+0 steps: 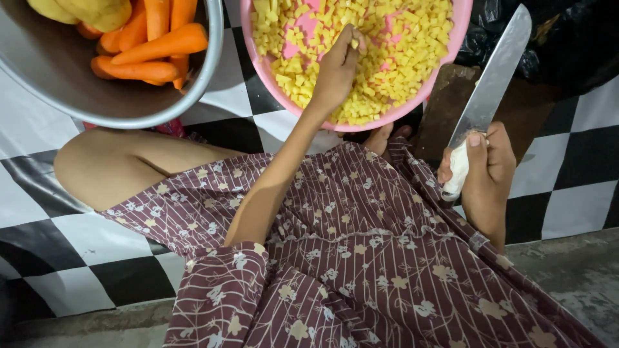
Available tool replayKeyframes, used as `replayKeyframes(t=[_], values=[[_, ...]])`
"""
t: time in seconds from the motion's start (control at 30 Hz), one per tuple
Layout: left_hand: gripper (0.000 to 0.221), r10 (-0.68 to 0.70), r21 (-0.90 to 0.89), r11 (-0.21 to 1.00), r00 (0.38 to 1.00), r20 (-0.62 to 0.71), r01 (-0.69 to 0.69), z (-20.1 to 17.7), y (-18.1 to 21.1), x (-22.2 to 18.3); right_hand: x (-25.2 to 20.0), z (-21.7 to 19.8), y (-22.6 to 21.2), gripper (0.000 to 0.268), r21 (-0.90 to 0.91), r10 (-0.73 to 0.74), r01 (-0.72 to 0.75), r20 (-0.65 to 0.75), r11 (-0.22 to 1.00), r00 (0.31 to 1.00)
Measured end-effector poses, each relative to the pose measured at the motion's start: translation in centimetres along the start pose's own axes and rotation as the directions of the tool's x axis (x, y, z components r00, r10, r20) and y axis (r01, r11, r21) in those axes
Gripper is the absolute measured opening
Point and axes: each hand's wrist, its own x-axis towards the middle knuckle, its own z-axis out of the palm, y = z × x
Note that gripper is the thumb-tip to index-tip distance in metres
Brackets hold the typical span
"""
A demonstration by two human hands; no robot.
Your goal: Dicing potatoes into small cubes using a knife on a cutting board.
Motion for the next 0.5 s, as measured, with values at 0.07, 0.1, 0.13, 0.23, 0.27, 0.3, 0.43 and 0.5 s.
replayKeyframes(t=[0.07,0.1,0.13,0.23,0.27,0.3,0.43,0.5], values=[[0.021,0.069,0.317,0.947,0.997,-0.028,-0.056,-0.5,0.2,0.2,0.0,0.0,-0.1,0.017,0.010,0.015,-0.015,-0.005,1.000,1.000],[0.021,0.069,0.317,0.947,0.997,-0.028,-0.057,-1.0,-0.4,0.9,0.0,0.0,-0.2,0.017,0.011,0.015,-0.015,-0.005,1.000,1.000],[0.034,0.071,0.651,0.759,0.994,-0.078,-0.003,-1.5,-1.1,1.5,0.0,0.0,-0.2,0.017,0.003,0.006,-0.006,0.002,1.000,1.000],[0.055,0.207,0.920,0.369,0.954,-0.219,0.131,-2.8,-2.2,3.3,0.0,0.0,-0.1,0.017,-0.008,0.000,0.000,0.008,1.000,1.000],[0.058,0.326,0.937,0.282,0.898,-0.295,0.206,-3.2,-2.5,3.7,0.0,0.0,-0.1,0.018,-0.011,0.004,-0.004,0.009,1.000,1.000],[0.058,0.325,0.937,0.282,0.899,-0.294,0.205,-3.4,-2.6,3.9,-0.1,0.0,-0.1,0.018,-0.011,0.006,-0.006,0.008,1.000,1.000],[0.038,0.321,0.823,0.561,0.894,-0.313,0.087,-4.3,-2.9,5.2,0.0,0.1,-0.4,0.019,-0.004,0.012,-0.012,0.001,1.000,1.000],[0.030,0.315,0.747,0.665,0.895,-0.315,0.030,-4.5,-3.1,5.7,0.0,0.1,-0.5,0.018,-0.013,0.016,-0.016,-0.005,1.000,1.000]])
